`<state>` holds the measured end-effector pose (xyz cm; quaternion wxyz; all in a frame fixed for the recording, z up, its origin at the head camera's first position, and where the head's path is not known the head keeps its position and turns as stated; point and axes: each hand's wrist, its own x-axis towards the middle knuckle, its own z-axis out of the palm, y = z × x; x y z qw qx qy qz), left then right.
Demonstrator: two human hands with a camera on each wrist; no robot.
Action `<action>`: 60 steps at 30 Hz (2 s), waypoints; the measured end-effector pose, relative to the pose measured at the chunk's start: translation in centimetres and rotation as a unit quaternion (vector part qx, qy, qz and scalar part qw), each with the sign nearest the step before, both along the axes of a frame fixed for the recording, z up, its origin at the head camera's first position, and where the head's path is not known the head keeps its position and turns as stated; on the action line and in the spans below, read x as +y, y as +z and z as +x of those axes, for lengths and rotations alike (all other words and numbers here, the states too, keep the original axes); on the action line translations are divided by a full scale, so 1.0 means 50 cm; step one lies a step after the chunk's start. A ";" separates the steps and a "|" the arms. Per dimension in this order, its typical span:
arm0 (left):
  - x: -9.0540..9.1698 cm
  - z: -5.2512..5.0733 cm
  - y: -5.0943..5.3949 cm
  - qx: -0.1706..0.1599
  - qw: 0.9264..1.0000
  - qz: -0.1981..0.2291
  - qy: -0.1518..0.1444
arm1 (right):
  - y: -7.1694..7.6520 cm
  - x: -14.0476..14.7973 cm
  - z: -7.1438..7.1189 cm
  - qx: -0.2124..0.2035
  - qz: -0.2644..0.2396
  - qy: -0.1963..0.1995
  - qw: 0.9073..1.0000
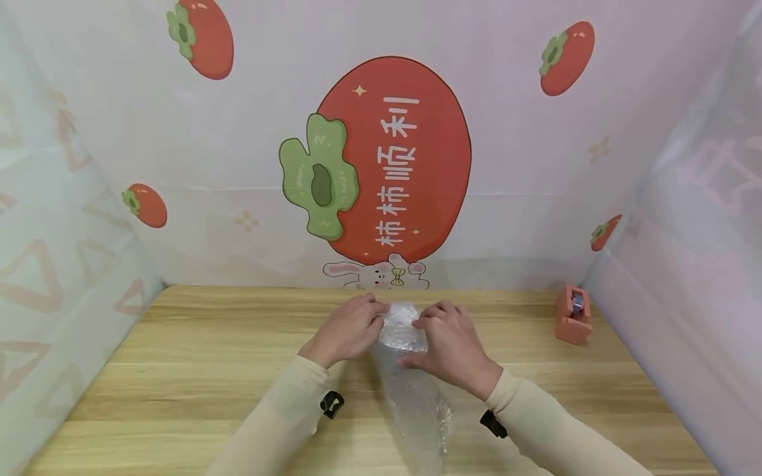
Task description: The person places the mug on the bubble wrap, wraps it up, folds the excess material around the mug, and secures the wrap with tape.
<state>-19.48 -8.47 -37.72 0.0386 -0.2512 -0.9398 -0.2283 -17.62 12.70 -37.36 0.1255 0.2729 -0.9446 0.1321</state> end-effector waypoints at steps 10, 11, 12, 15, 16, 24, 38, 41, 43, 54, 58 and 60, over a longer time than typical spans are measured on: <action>-0.029 0.018 0.012 -0.020 0.998 0.046 0.036 | 0.012 0.003 -0.037 -0.046 -0.011 0.055 0.997; -0.032 0.018 0.013 -0.025 0.998 0.051 0.036 | 0.013 0.004 -0.039 -0.052 -0.011 0.063 0.997; -0.035 0.018 0.015 -0.030 0.997 0.055 0.033 | 0.014 0.006 -0.041 -0.058 -0.011 0.071 0.996; -0.044 0.011 0.018 -0.044 0.997 0.068 0.018 | 0.014 0.011 -0.047 -0.073 -0.002 0.093 0.993; -0.047 0.007 0.018 -0.049 0.996 0.071 0.010 | 0.014 0.012 -0.049 -0.077 0.000 0.100 0.992; -0.064 -0.008 0.026 -0.117 0.987 0.101 -0.046 | 0.016 0.022 -0.066 -0.098 0.010 0.153 0.983; -0.020 -0.035 -0.006 -0.126 0.978 0.160 0.053 | 0.000 0.030 -0.065 -0.085 0.000 0.161 0.983; -0.018 -0.042 -0.014 -0.132 0.977 0.166 0.023 | -0.005 0.033 -0.064 -0.078 -0.011 0.161 0.984; -0.017 -0.044 -0.019 -0.130 0.977 0.168 0.018 | -0.009 0.035 -0.064 -0.075 -0.019 0.159 0.984; 0.007 -0.030 -0.031 -0.081 0.979 0.175 0.072 | -0.022 0.042 -0.058 -0.035 -0.062 0.144 0.987; 0.007 -0.025 -0.034 -0.079 0.979 0.178 0.060 | -0.027 0.044 -0.062 -0.036 -0.056 0.147 0.987; 0.006 -0.022 -0.035 -0.077 0.981 0.170 0.043 | -0.028 0.046 -0.064 -0.044 -0.056 0.148 0.986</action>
